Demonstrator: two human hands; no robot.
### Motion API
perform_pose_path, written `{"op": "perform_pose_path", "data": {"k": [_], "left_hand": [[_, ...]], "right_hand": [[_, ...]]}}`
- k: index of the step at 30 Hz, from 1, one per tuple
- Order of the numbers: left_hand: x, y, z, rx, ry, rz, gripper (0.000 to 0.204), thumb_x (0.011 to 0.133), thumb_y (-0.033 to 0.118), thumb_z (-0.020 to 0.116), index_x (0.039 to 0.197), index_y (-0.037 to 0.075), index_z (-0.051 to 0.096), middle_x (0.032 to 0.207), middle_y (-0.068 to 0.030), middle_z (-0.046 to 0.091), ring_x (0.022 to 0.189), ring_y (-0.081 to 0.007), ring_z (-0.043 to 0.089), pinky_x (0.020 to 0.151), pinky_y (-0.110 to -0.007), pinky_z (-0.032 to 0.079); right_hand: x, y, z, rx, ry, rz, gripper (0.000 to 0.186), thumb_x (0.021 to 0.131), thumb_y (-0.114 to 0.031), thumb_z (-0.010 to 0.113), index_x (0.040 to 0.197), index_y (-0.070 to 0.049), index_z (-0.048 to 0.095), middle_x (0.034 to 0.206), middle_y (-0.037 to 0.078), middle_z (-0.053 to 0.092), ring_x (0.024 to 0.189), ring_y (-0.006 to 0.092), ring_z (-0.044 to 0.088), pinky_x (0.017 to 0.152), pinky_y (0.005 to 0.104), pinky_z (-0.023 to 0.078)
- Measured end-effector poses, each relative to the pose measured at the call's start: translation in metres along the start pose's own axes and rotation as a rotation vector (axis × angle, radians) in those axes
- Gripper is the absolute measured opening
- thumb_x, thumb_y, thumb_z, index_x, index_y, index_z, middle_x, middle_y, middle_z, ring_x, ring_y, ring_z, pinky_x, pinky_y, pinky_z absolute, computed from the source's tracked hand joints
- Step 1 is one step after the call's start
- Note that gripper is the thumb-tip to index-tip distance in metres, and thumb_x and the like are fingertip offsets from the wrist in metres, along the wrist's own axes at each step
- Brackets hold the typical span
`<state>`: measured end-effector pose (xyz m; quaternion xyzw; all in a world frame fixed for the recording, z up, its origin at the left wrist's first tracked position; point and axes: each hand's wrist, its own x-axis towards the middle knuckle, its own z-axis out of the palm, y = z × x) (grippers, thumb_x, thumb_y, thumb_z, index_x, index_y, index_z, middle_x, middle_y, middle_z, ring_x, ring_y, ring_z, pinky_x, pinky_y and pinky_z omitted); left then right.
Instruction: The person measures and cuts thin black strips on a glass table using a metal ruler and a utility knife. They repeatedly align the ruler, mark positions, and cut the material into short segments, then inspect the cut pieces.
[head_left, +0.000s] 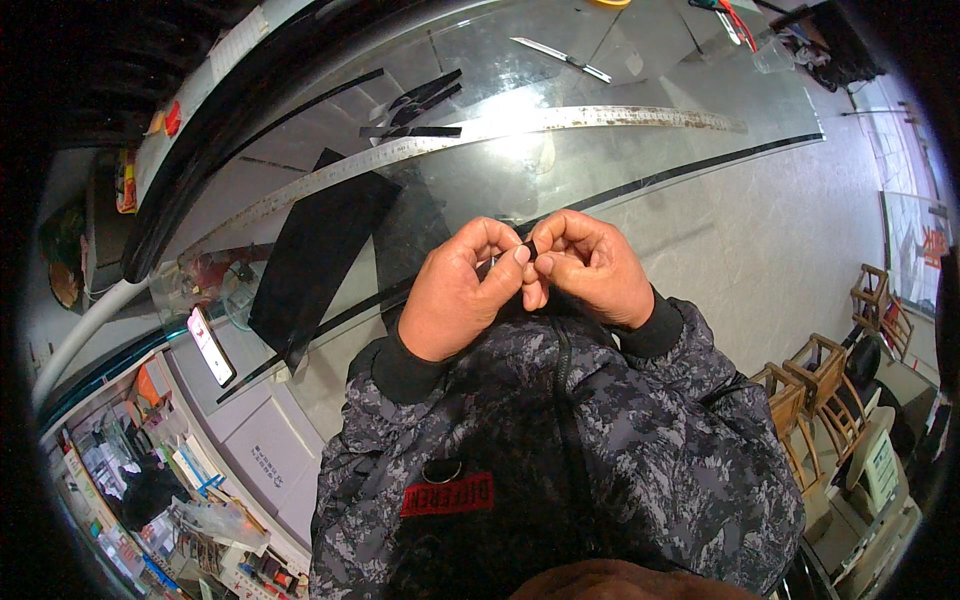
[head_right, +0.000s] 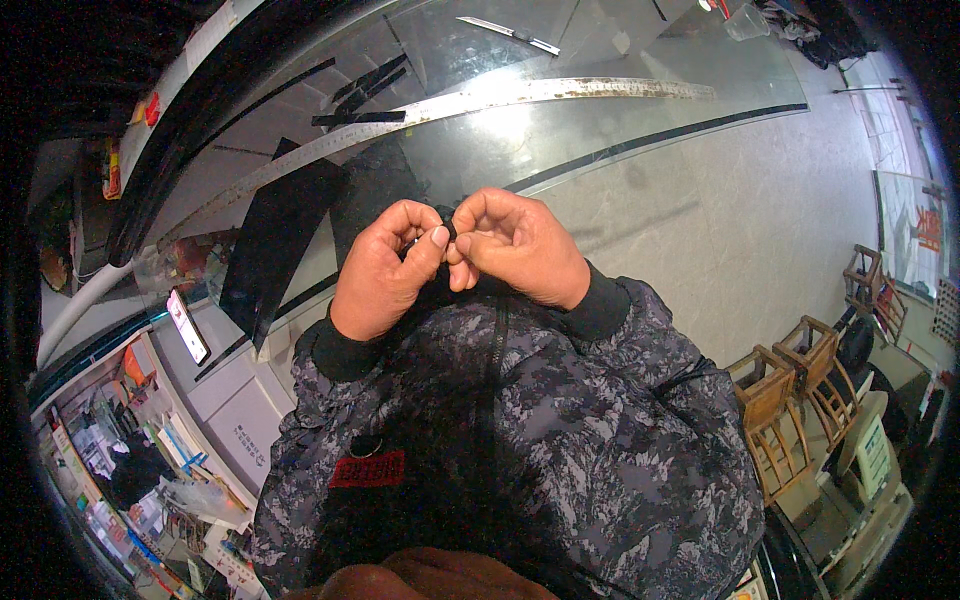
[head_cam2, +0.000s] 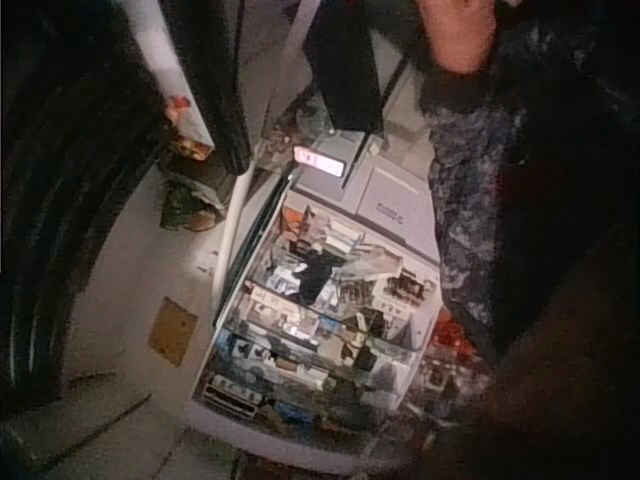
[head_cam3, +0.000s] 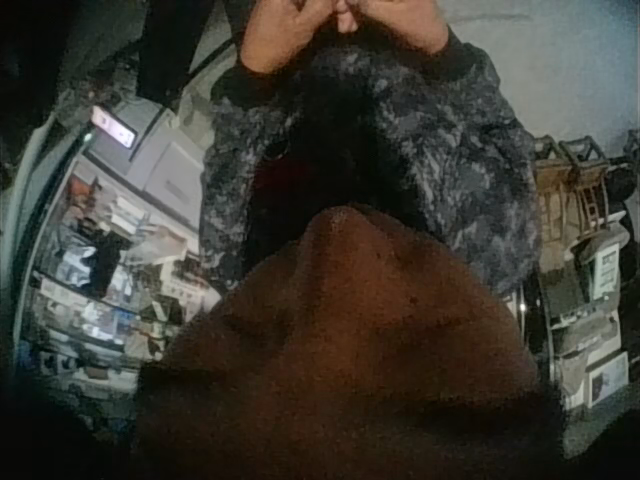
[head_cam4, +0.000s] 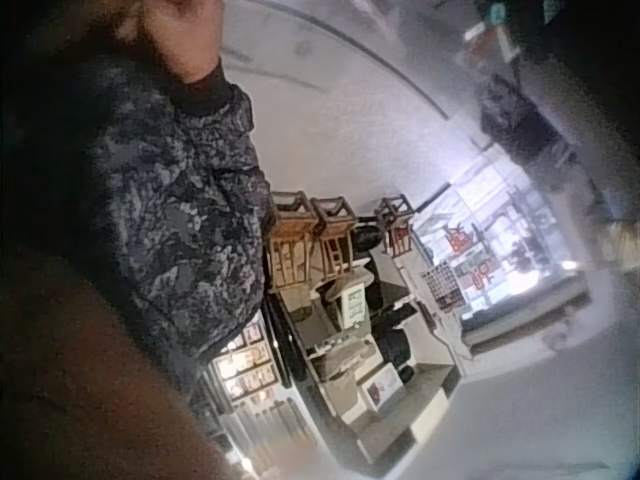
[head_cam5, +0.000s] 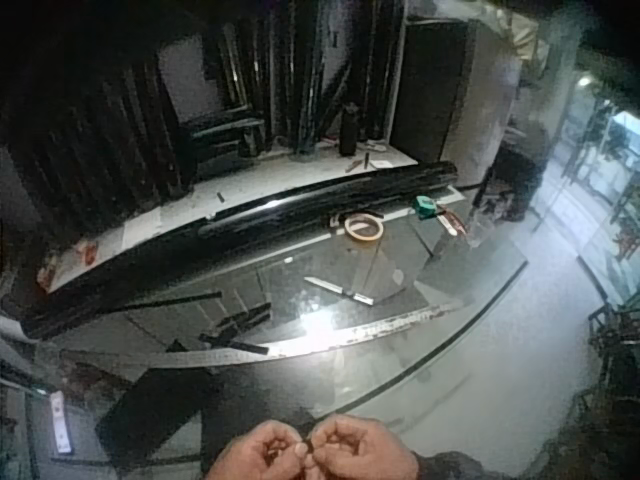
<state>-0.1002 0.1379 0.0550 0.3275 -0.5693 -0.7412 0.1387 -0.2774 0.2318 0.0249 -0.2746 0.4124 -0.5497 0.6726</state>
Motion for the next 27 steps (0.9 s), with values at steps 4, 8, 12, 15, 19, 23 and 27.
{"op": "perform_pose_path", "data": {"k": [4,8,12,15,19,23,27], "left_hand": [[-0.0006,0.0006,0.0010,0.016,0.006,0.010,0.013,0.102,0.011,0.059,0.101,-0.001,0.054,0.088,-0.0055,0.067,0.078,-0.0096,0.063,0.074,-0.025,0.052],[-0.0008,0.0006,0.0014,-0.013,-0.002,0.004,0.012,0.102,0.010,0.058,0.101,-0.001,0.054,0.087,-0.0055,0.067,0.077,-0.0098,0.063,0.073,-0.025,0.052],[0.0003,-0.0007,0.0010,0.028,0.006,0.013,0.013,0.102,0.011,0.058,0.101,-0.001,0.054,0.086,-0.0056,0.067,0.077,-0.0104,0.064,0.073,-0.025,0.052],[0.0008,-0.0013,0.0000,0.020,-0.009,-0.003,0.014,0.102,0.011,0.058,0.101,-0.002,0.054,0.086,-0.0058,0.067,0.076,-0.0110,0.064,0.072,-0.025,0.052],[0.0016,-0.0019,-0.0002,-0.031,-0.023,-0.020,0.014,0.102,0.012,0.058,0.101,-0.002,0.054,0.086,-0.0064,0.067,0.075,-0.0113,0.064,0.072,-0.025,0.052],[0.0026,-0.0028,-0.0014,-0.056,-0.032,-0.046,0.015,0.102,0.012,0.058,0.101,-0.002,0.054,0.086,-0.0066,0.067,0.075,-0.0117,0.064,0.071,-0.025,0.052],[0.0024,-0.0054,-0.0021,-0.061,-0.037,-0.035,0.015,0.102,0.012,0.058,0.101,-0.002,0.055,0.086,-0.0061,0.067,0.076,-0.0112,0.064,0.072,-0.025,0.051]], "right_hand": [[-0.0001,0.0002,-0.0002,0.000,0.002,-0.003,0.006,0.097,0.000,0.058,0.102,0.001,0.057,0.091,0.010,0.067,0.076,0.0178,0.070,0.068,0.0283,0.057],[0.0000,0.0013,-0.0007,0.017,0.003,0.002,0.005,0.097,0.000,0.058,0.102,0.001,0.057,0.091,0.010,0.067,0.076,0.0179,0.070,0.068,0.0283,0.057],[0.0001,0.0021,-0.0021,0.002,-0.001,0.003,0.006,0.097,0.000,0.057,0.102,0.001,0.057,0.091,0.010,0.067,0.076,0.0178,0.070,0.068,0.0283,0.057],[0.0001,0.0027,-0.0027,0.020,-0.009,0.006,0.006,0.097,0.000,0.057,0.103,0.001,0.057,0.091,0.010,0.067,0.077,0.0176,0.070,0.068,0.0279,0.057],[-0.0007,0.0024,-0.0030,0.022,-0.017,0.010,0.007,0.097,-0.001,0.057,0.104,0.002,0.056,0.091,0.009,0.067,0.077,0.0175,0.070,0.068,0.0274,0.056],[-0.0009,0.0020,-0.0025,0.023,-0.013,0.021,0.008,0.097,-0.001,0.057,0.105,0.002,0.056,0.091,0.009,0.067,0.076,0.0175,0.070,0.068,0.0271,0.056],[-0.0009,0.0024,-0.0017,0.041,-0.006,0.027,0.008,0.097,-0.001,0.057,0.104,0.002,0.056,0.090,0.009,0.066,0.075,0.0176,0.070,0.067,0.0272,0.056]]}}
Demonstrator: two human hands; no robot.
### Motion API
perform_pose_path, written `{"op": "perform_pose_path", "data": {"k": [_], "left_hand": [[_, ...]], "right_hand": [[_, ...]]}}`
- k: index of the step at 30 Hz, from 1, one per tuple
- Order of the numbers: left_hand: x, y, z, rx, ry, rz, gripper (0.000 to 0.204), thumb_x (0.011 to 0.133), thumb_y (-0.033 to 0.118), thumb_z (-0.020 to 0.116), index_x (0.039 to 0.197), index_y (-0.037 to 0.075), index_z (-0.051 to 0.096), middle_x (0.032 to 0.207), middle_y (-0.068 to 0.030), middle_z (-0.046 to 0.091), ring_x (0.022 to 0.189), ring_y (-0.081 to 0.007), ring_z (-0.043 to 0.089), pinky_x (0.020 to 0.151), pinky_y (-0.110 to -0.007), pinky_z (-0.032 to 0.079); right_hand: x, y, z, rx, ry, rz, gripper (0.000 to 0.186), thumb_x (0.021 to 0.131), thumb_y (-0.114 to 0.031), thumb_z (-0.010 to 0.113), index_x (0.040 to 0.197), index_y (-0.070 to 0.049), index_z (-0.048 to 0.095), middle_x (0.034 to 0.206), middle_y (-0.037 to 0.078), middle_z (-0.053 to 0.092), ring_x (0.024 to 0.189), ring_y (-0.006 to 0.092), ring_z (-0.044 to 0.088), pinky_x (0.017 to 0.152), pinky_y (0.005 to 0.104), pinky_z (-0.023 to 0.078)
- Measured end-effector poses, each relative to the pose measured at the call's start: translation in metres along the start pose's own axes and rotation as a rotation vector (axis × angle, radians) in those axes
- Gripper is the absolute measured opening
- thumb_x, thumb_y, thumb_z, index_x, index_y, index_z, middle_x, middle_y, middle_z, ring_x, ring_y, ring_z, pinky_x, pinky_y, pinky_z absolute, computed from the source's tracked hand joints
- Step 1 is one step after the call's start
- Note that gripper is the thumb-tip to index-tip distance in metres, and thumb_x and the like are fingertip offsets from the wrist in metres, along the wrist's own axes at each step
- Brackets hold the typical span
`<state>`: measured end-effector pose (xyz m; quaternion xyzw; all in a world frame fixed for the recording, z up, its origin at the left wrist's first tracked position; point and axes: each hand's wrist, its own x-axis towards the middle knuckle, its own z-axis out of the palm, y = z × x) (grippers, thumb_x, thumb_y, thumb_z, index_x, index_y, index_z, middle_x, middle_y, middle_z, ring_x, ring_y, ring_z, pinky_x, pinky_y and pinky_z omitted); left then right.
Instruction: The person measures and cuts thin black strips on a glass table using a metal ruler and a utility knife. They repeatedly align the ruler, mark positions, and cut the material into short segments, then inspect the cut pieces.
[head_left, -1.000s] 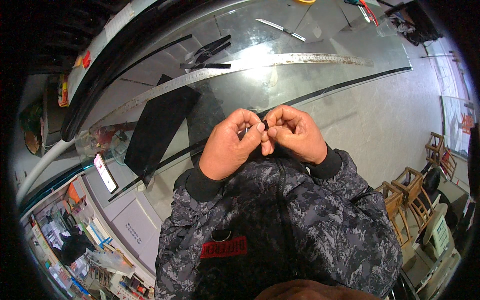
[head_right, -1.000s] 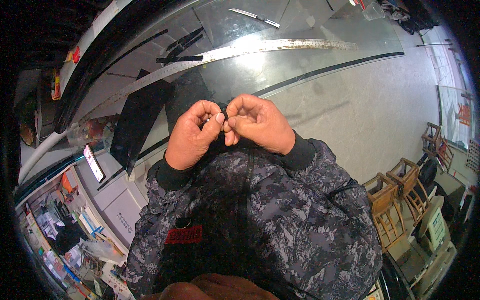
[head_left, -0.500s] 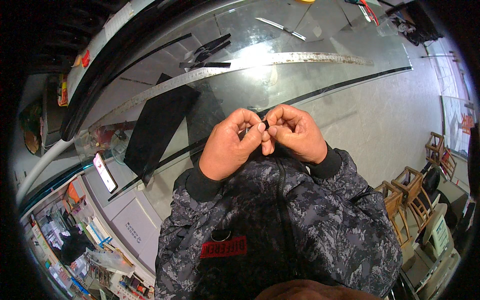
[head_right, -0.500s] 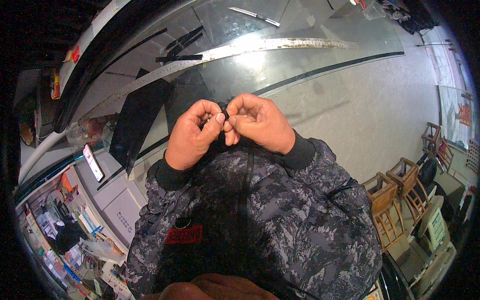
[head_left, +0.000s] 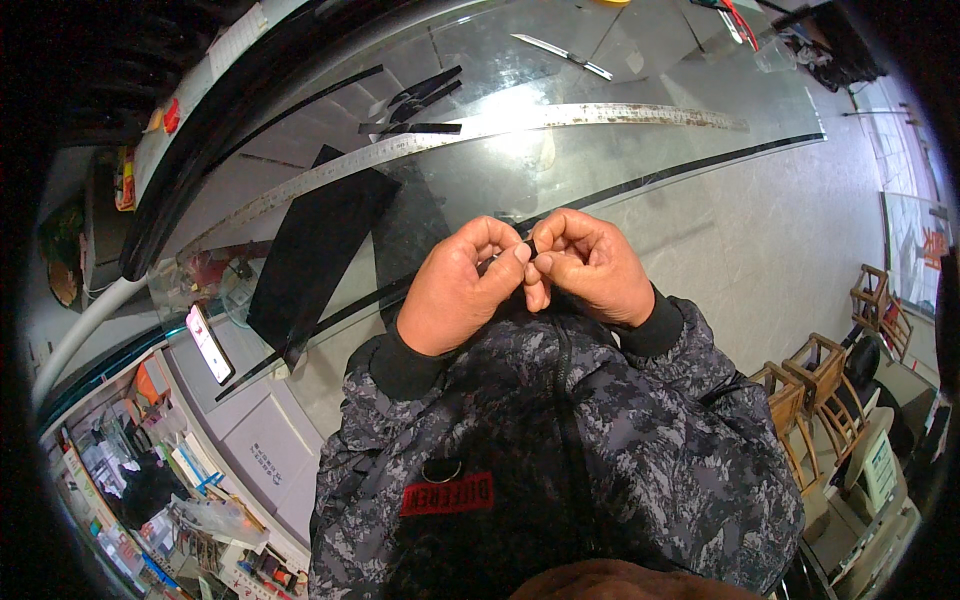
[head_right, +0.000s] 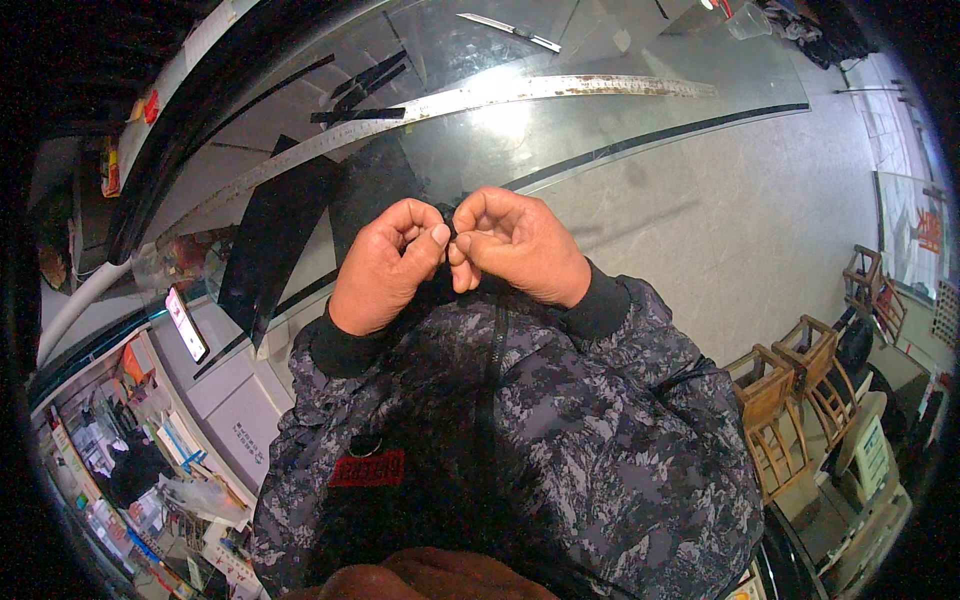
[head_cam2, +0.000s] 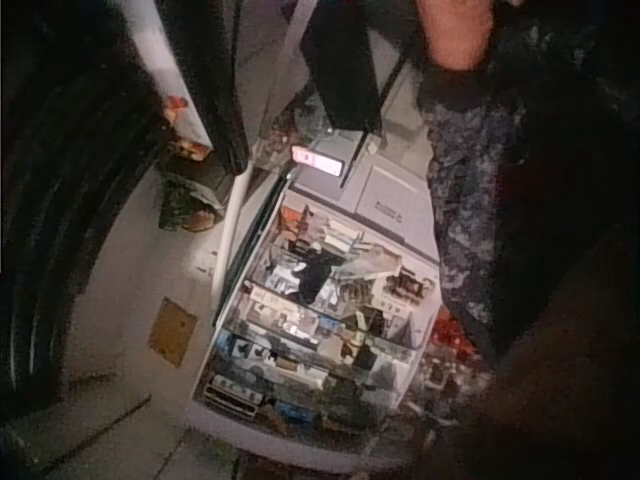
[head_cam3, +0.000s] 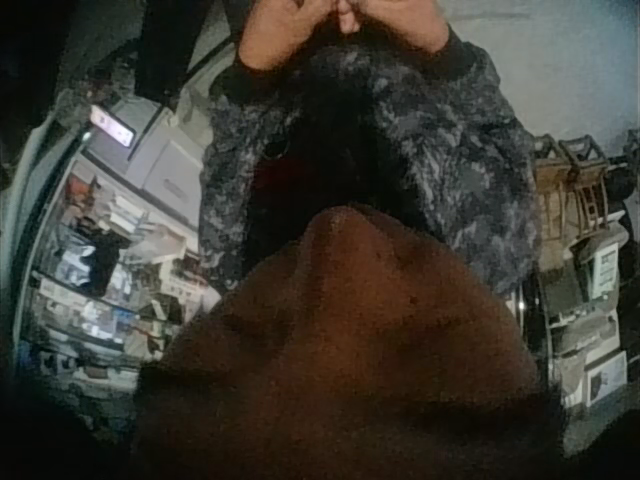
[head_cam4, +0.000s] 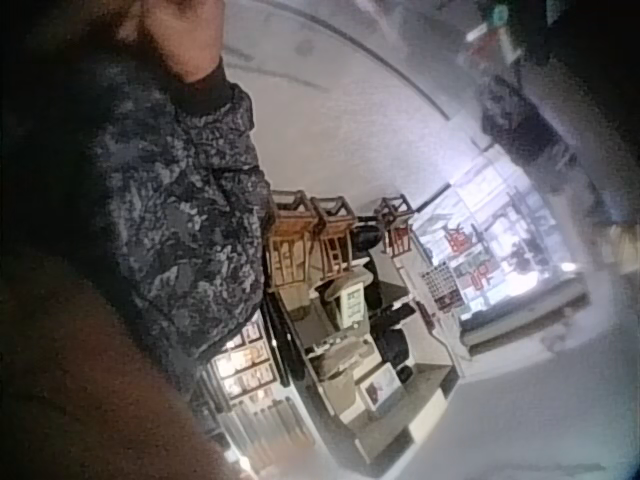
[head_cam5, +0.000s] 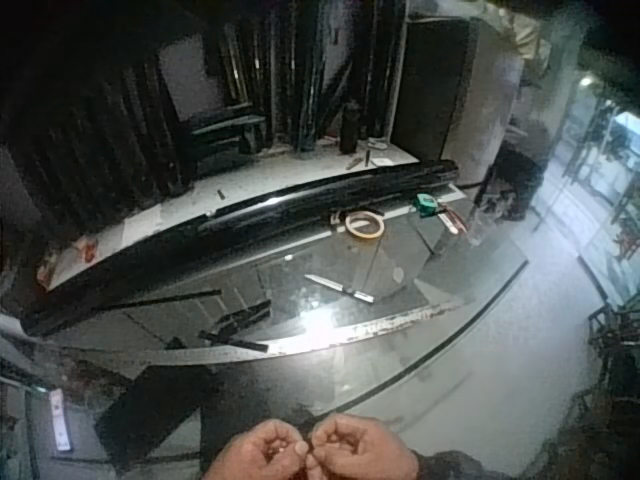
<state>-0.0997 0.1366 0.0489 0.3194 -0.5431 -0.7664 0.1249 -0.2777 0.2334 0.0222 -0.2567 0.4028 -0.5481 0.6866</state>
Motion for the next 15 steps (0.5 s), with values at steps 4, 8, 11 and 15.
{"op": "perform_pose_path", "data": {"k": [4,8,11,15], "left_hand": [[0.0018,-0.0031,0.0010,0.048,0.030,-0.017,0.013,0.101,0.015,0.060,0.101,0.002,0.058,0.083,0.0010,0.062,0.073,-0.0047,0.054,0.065,-0.021,0.043],[0.0006,-0.0027,-0.0013,0.038,0.002,-0.041,0.015,0.102,0.014,0.059,0.100,-0.001,0.057,0.087,-0.0051,0.068,0.079,-0.0090,0.062,0.073,-0.023,0.050],[0.0016,-0.0044,-0.0001,-0.002,0.002,-0.025,0.013,0.101,0.015,0.061,0.101,0.003,0.058,0.082,0.0011,0.062,0.071,-0.0050,0.053,0.064,-0.021,0.042],[0.0030,-0.0055,0.0006,0.015,0.028,-0.025,0.013,0.101,0.017,0.062,0.101,0.004,0.059,0.079,0.0041,0.059,0.067,-0.0030,0.049,0.060,-0.020,0.039]], "right_hand": [[0.0000,0.0001,-0.0005,-0.007,-0.003,-0.002,0.007,0.097,-0.001,0.057,0.103,0.002,0.056,0.089,0.009,0.066,0.075,0.0176,0.070,0.067,0.0275,0.057],[-0.0001,-0.0004,-0.0004,-0.016,0.000,-0.004,0.006,0.096,-0.002,0.057,0.101,0.001,0.056,0.088,0.009,0.066,0.074,0.0174,0.069,0.067,0.0276,0.057],[0.0000,-0.0008,-0.0002,-0.016,0.002,-0.003,0.006,0.096,-0.003,0.057,0.101,0.001,0.056,0.088,0.009,0.066,0.074,0.0173,0.069,0.067,0.0276,0.057],[-0.0004,-0.0007,-0.0006,-0.023,0.000,0.008,0.005,0.097,-0.003,0.056,0.101,0.001,0.057,0.088,0.009,0.066,0.074,0.0171,0.069,0.067,0.0274,0.056]]}}
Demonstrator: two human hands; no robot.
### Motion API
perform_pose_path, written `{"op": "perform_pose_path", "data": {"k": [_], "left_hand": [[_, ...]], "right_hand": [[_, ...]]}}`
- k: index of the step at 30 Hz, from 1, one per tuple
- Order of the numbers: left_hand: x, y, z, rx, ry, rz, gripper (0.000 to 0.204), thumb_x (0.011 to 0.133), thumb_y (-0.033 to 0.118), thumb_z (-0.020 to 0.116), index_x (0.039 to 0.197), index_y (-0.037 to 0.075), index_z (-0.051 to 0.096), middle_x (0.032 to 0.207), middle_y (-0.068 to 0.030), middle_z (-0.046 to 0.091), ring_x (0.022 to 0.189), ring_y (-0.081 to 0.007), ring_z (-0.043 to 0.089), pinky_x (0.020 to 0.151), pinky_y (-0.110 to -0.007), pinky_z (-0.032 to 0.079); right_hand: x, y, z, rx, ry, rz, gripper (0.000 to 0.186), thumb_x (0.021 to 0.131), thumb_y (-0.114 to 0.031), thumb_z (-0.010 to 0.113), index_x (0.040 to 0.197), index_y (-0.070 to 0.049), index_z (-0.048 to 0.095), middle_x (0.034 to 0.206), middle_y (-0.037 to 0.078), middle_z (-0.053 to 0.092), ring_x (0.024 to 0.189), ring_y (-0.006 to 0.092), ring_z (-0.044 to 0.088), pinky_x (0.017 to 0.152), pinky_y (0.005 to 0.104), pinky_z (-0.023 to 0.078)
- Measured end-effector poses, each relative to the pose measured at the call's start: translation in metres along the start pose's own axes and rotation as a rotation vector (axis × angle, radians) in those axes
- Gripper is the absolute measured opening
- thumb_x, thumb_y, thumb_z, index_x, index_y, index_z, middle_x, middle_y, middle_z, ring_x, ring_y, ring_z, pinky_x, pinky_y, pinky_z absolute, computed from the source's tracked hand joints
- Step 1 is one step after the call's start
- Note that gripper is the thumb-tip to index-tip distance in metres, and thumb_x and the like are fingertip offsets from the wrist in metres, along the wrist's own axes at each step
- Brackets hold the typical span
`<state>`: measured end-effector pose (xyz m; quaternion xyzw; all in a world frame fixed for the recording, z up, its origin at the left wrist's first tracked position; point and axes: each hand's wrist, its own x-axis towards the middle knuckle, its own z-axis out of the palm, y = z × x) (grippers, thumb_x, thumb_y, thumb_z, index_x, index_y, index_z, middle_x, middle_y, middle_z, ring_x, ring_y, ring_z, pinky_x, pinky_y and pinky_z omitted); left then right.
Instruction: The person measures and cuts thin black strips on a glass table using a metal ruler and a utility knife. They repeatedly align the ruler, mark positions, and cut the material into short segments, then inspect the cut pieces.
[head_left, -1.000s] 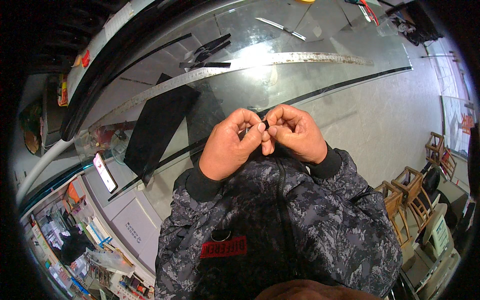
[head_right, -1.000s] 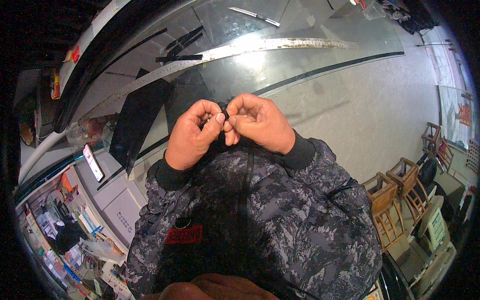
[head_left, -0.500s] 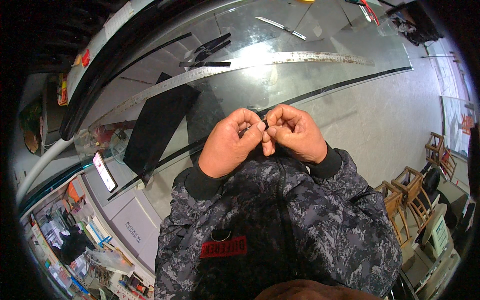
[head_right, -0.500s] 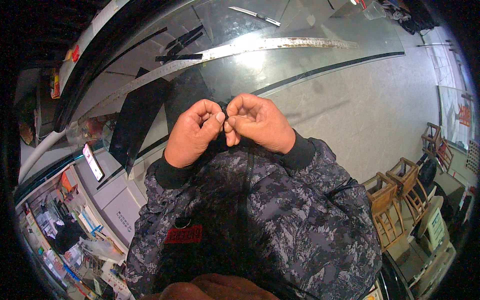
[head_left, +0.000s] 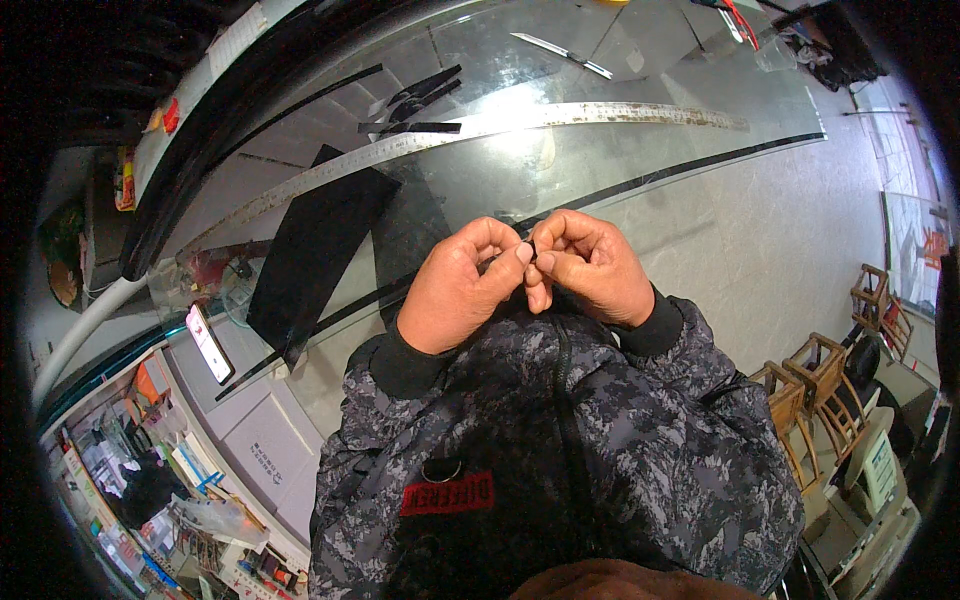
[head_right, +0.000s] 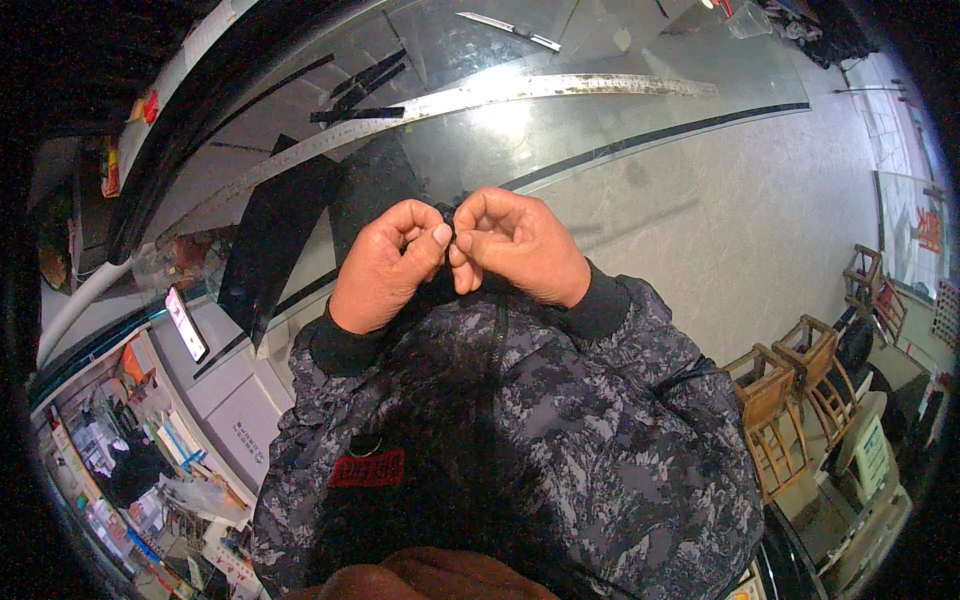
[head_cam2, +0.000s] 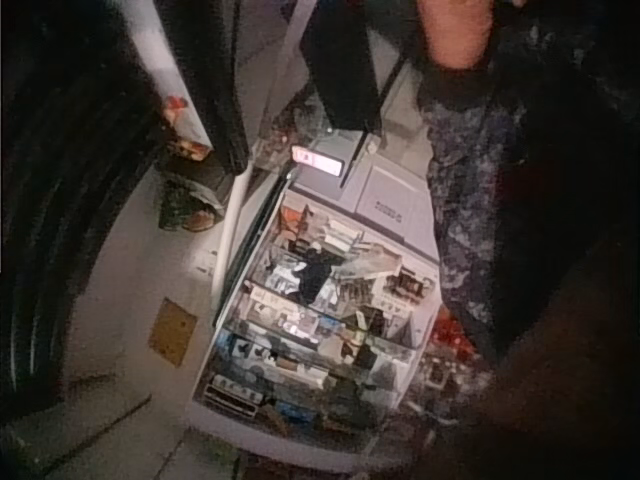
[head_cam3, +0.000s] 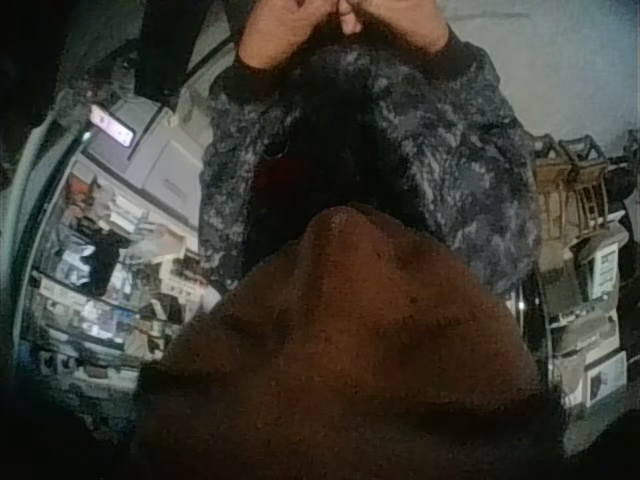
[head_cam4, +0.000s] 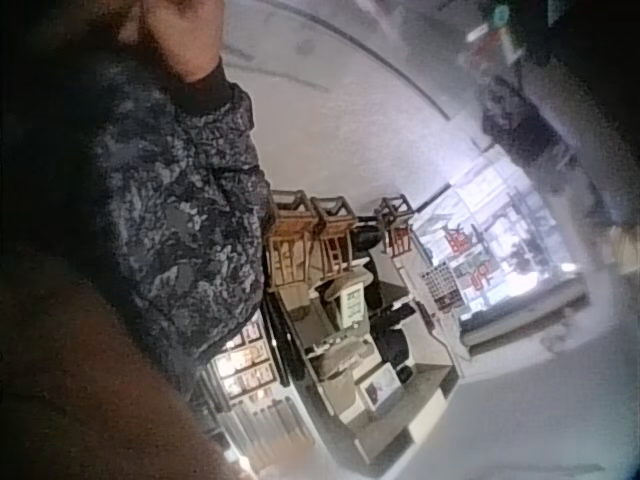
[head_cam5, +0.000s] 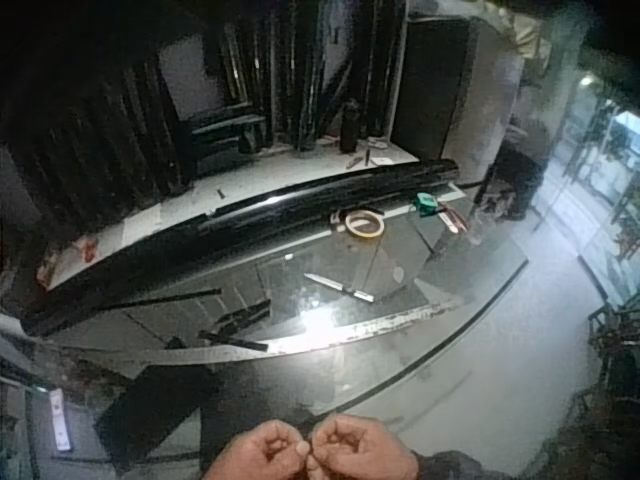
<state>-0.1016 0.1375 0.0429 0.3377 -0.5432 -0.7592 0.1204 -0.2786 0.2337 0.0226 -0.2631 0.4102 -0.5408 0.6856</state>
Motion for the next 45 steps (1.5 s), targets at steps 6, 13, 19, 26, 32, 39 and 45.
{"op": "perform_pose_path", "data": {"k": [6,13,19,26,32,39,45], "left_hand": [[-0.001,0.006,0.000,-0.015,-0.022,-0.025,0.015,0.102,0.014,0.060,0.099,-0.001,0.057,0.087,-0.0052,0.068,0.080,-0.0087,0.062,0.072,-0.023,0.050],[0.000,0.003,0.000,-0.008,-0.014,-0.008,0.014,0.101,0.014,0.061,0.099,0.001,0.057,0.086,-0.0026,0.065,0.075,-0.0073,0.059,0.068,-0.022,0.047],[-0.001,0.001,0.000,-0.102,-0.027,-0.008,0.012,0.101,0.016,0.063,0.100,0.004,0.059,0.082,0.0041,0.061,0.069,-0.0020,0.050,0.060,-0.019,0.039],[-0.001,0.003,0.001,-0.058,-0.015,-0.012,0.013,0.100,0.016,0.063,0.100,0.004,0.059,0.084,0.0030,0.063,0.069,-0.0023,0.049,0.061,-0.019,0.039],[-0.002,0.010,0.002,-0.088,-0.053,-0.012,0.013,0.100,0.016,0.063,0.098,0.004,0.058,0.088,0.0008,0.065,0.077,-0.0041,0.054,0.067,-0.021,0.042],[-0.002,0.013,0.003,-0.060,-0.058,0.040,0.017,0.102,0.011,0.058,0.094,-0.003,0.054,0.078,-0.0084,0.067,0.073,-0.0146,0.067,0.071,-0.027,0.053],[-0.003,0.013,0.001,0.008,-0.041,0.042,0.017,0.101,0.012,0.058,0.094,-0.003,0.054,0.076,-0.0074,0.067,0.072,-0.0138,0.067,0.072,-0.027,0.053]], "right_hand": [[-0.001,-0.001,-0.001,0.007,-0.004,-0.006,0.006,0.097,-0.003,0.057,0.102,0.001,0.057,0.089,0.009,0.066,0.074,0.0173,0.069,0.067,0.0273,0.056],[0.000,0.000,-0.001,0.007,-0.014,-0.016,0.007,0.097,-0.002,0.059,0.103,0.002,0.058,0.091,0.009,0.067,0.075,0.0175,0.070,0.068,0.0278,0.057],[0.000,0.000,-0.002,0.022,-0.026,-0.014,0.007,0.098,-0.002,0.059,0.104,0.001,0.058,0.091,0.009,0.067,0.075,0.0171,0.070,0.068,0.0275,0.057],[-0.001,-0.001,-0.002,0.021,-0.031,-0.008,0.007,0.098,-0.003,0.059,0.105,0.001,0.058,0.091,0.009,0.067,0.075,0.0169,0.070,0.068,0.0270,0.056],[-0.001,-0.001,-0.002,0.039,-0.034,-0.009,0.008,0.098,-0.001,0.061,0.104,0.000,0.058,0.091,0.009,0.068,0.075,0.0175,0.070,0.068,0.0276,0.056],[-0.001,0.001,-0.003,0.052,-0.032,-0.014,0.008,0.097,0.000,0.061,0.104,0.000,0.058,0.091,0.010,0.068,0.075,0.0181,0.070,0.067,0.0284,0.057],[-0.001,0.001,-0.004,0.026,-0.027,-0.006,0.009,0.097,-0.001,0.062,0.105,0.001,0.058,0.091,0.010,0.069,0.074,0.0182,0.070,0.067,0.0283,0.057]]}}
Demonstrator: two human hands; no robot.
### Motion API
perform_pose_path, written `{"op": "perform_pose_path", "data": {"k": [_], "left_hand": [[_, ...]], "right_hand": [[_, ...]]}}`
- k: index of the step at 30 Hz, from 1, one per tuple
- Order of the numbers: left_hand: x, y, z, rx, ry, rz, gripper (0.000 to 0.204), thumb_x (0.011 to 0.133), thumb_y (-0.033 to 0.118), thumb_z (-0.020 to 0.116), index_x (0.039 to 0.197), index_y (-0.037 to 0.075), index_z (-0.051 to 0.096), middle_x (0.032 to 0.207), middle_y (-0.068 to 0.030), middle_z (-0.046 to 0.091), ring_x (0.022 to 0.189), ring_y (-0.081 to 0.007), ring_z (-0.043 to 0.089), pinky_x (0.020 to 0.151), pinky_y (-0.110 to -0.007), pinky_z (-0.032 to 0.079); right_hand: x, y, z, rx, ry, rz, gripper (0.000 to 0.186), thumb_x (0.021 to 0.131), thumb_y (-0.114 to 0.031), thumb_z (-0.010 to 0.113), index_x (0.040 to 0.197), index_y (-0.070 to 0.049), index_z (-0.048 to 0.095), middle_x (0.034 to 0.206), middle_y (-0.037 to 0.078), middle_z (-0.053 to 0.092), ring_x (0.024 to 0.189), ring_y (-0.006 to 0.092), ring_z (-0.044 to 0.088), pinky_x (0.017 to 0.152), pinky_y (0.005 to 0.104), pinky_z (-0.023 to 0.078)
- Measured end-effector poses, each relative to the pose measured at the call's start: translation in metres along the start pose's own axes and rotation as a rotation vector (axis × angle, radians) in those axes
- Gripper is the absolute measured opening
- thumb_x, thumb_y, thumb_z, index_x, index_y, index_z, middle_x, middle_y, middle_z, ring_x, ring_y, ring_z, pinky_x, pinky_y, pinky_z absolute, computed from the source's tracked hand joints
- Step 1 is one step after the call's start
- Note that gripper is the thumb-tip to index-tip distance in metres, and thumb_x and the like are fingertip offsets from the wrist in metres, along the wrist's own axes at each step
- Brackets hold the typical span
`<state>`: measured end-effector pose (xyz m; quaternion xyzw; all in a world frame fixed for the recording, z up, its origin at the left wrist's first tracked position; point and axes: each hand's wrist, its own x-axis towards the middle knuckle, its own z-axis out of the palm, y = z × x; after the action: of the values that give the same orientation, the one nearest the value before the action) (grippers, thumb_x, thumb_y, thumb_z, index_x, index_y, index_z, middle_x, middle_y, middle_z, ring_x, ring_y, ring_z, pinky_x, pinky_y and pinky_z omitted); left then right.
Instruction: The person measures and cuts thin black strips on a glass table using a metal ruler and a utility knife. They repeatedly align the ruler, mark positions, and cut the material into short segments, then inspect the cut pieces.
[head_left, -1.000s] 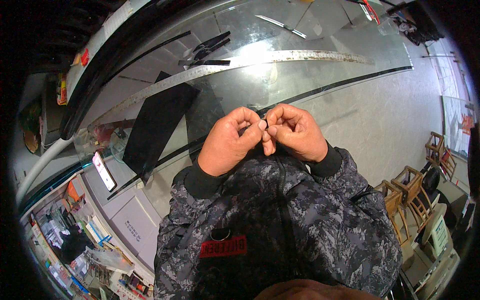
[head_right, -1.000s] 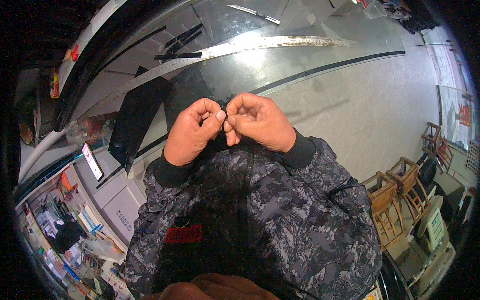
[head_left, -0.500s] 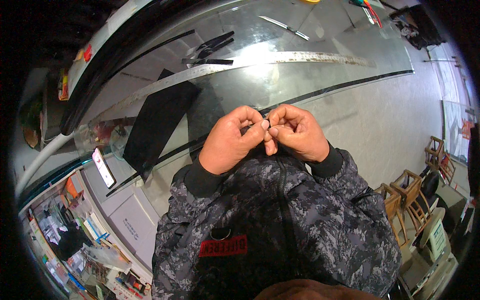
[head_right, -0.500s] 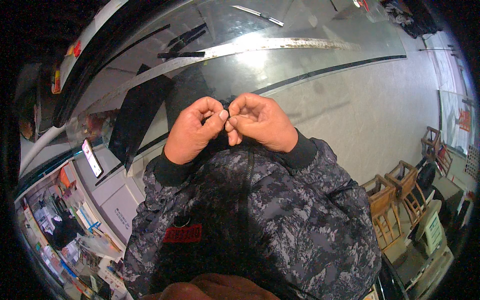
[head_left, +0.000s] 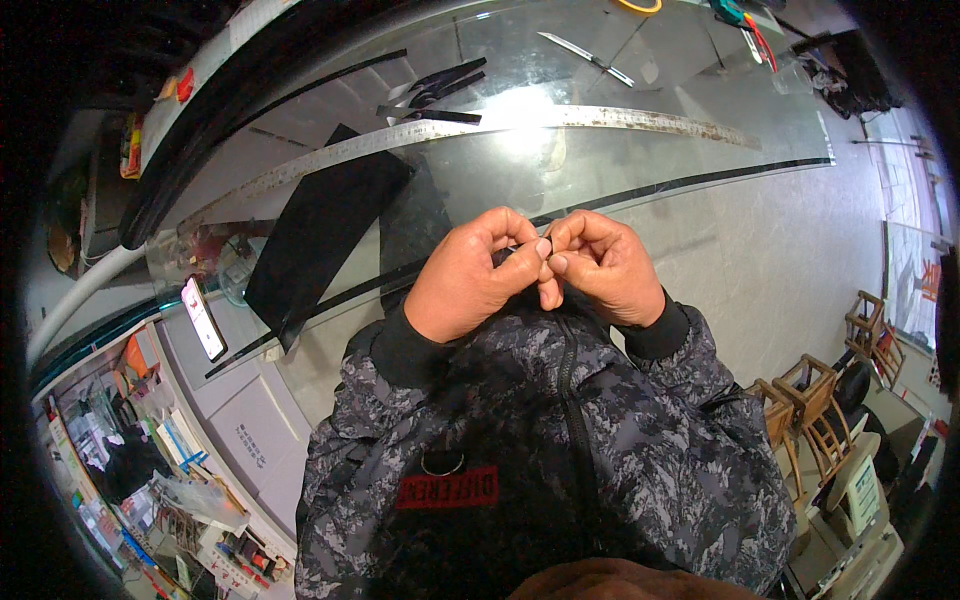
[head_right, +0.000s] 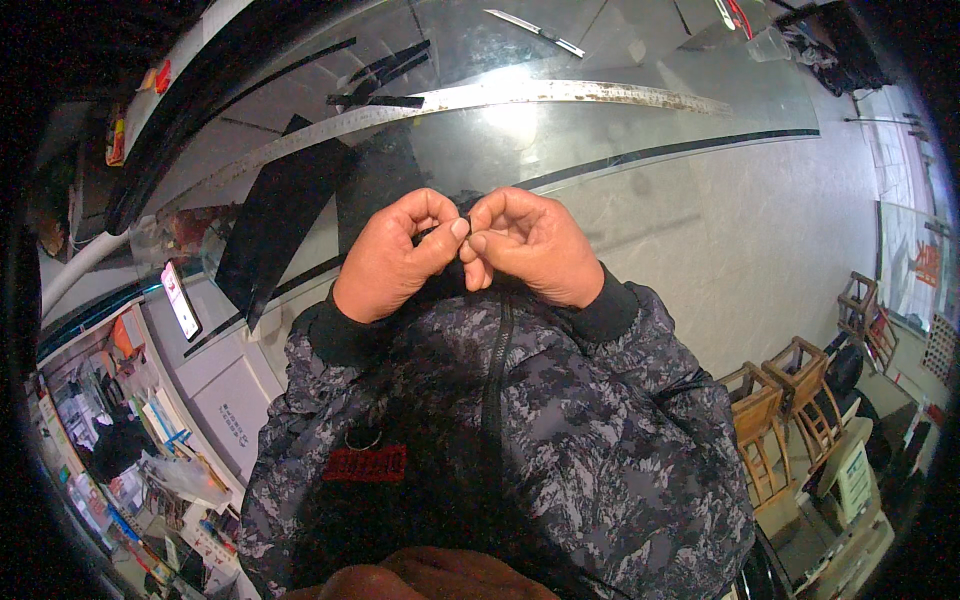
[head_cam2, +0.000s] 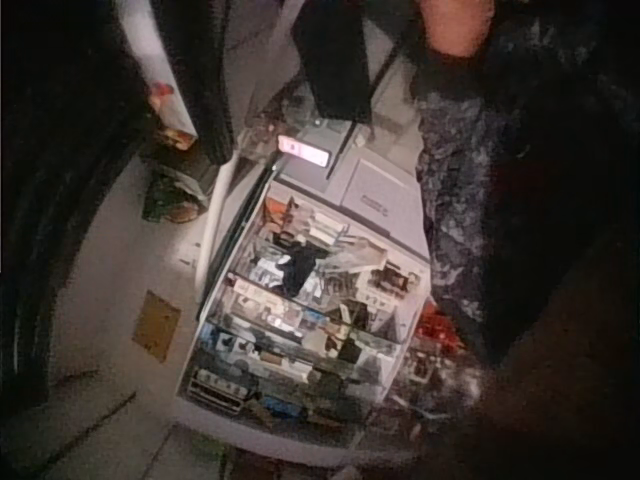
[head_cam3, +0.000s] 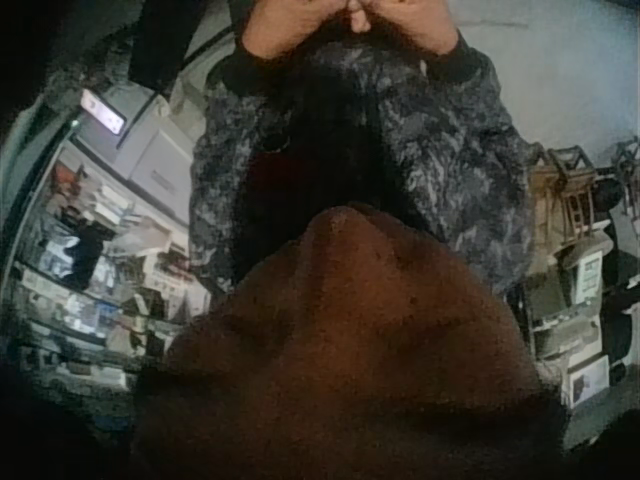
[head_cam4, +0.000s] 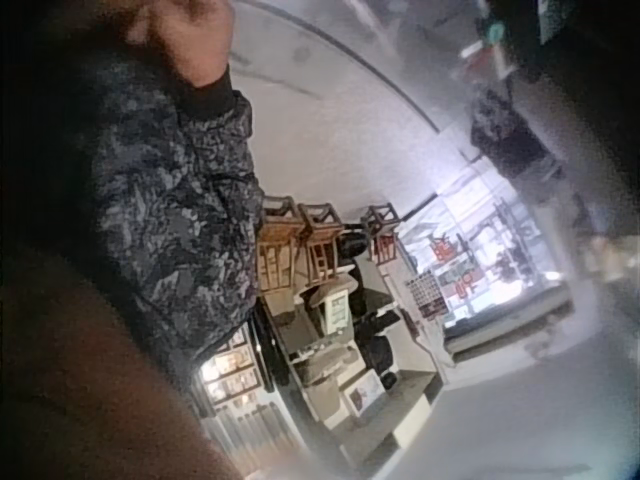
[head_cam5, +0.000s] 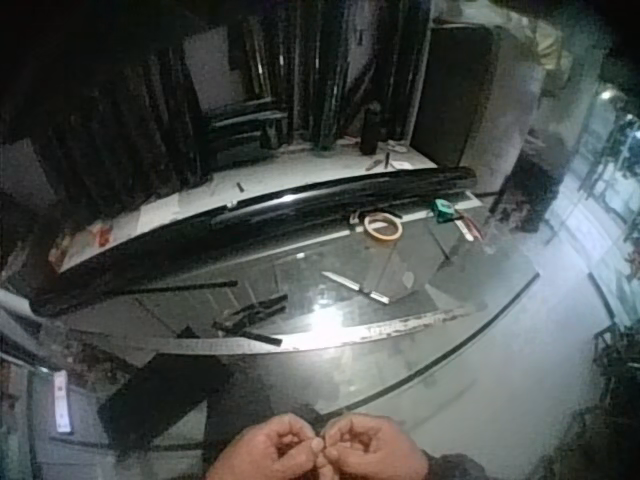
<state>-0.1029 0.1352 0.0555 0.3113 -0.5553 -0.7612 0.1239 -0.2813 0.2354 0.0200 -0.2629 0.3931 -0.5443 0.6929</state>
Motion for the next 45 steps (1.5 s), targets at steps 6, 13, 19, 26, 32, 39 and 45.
{"op": "perform_pose_path", "data": {"k": [6,13,19,26,32,39,45], "left_hand": [[0.001,-0.010,-0.002,0.061,0.024,0.051,0.018,0.099,0.014,0.061,0.094,-0.002,0.056,0.079,-0.0059,0.067,0.074,-0.0111,0.066,0.074,-0.026,0.053],[0.001,-0.010,0.000,0.073,0.046,0.043,0.016,0.100,0.013,0.060,0.096,-0.002,0.057,0.082,-0.0058,0.067,0.077,-0.0104,0.065,0.075,-0.027,0.052],[0.002,-0.008,-0.001,0.047,0.024,0.009,0.013,0.101,0.011,0.059,0.098,-0.002,0.057,0.085,-0.0047,0.068,0.078,-0.0105,0.064,0.074,-0.026,0.051],[0.004,-0.018,0.000,-0.041,0.047,-0.056,0.016,0.102,0.021,0.060,0.099,0.005,0.059,0.082,0.0038,0.059,0.068,-0.0038,0.048,0.061,-0.020,0.039],[0.005,-0.016,-0.002,-0.338,-0.006,-0.185,0.019,0.104,0.024,0.056,0.095,0.008,0.057,0.076,0.0050,0.050,0.061,-0.0026,0.040,0.056,-0.018,0.032],[0.005,-0.015,-0.009,-0.688,-0.125,-0.291,0.016,0.104,0.023,0.054,0.100,0.008,0.055,0.078,0.0062,0.046,0.059,0.0007,0.036,0.050,-0.015,0.027],[0.004,-0.017,-0.007,-0.801,-0.080,-0.338,0.018,0.105,0.022,0.052,0.106,0.004,0.055,0.075,0.0077,0.046,0.055,0.0034,0.037,0.047,-0.012,0.029]], "right_hand": [[0.001,0.003,0.000,0.022,0.010,-0.009,0.009,0.096,-0.002,0.063,0.104,0.001,0.059,0.090,0.010,0.068,0.074,0.0178,0.070,0.066,0.0282,0.057],[0.000,0.001,0.001,-0.029,0.040,0.004,0.009,0.097,-0.004,0.063,0.104,0.000,0.059,0.090,0.008,0.067,0.074,0.0166,0.069,0.068,0.0278,0.056],[0.001,0.000,0.003,-0.086,0.060,-0.007,0.009,0.095,0.001,0.058,0.104,0.000,0.058,0.091,0.007,0.066,0.075,0.0153,0.068,0.068,0.0274,0.055],[0.001,-0.003,0.004,-0.050,0.059,0.008,0.011,0.094,0.003,0.055,0.104,0.000,0.057,0.090,0.007,0.065,0.073,0.0142,0.066,0.067,0.0271,0.055],[-0.002,-0.011,0.012,-0.044,0.076,0.010,0.008,0.097,-0.002,0.059,0.105,0.000,0.058,0.087,0.005,0.064,0.069,0.0127,0.064,0.065,0.0260,0.053],[0.000,-0.019,0.024,-0.177,0.120,-0.011,0.012,0.098,-0.007,0.062,0.107,0.000,0.060,0.084,0.001,0.062,0.065,0.0066,0.060,0.058,0.0214,0.048],[0.003,-0.023,0.029,-0.220,0.149,-0.017,0.012,0.097,-0.009,0.064,0.106,-0.001,0.059,0.083,0.000,0.062,0.062,0.0046,0.058,0.054,0.0198,0.046]]}}
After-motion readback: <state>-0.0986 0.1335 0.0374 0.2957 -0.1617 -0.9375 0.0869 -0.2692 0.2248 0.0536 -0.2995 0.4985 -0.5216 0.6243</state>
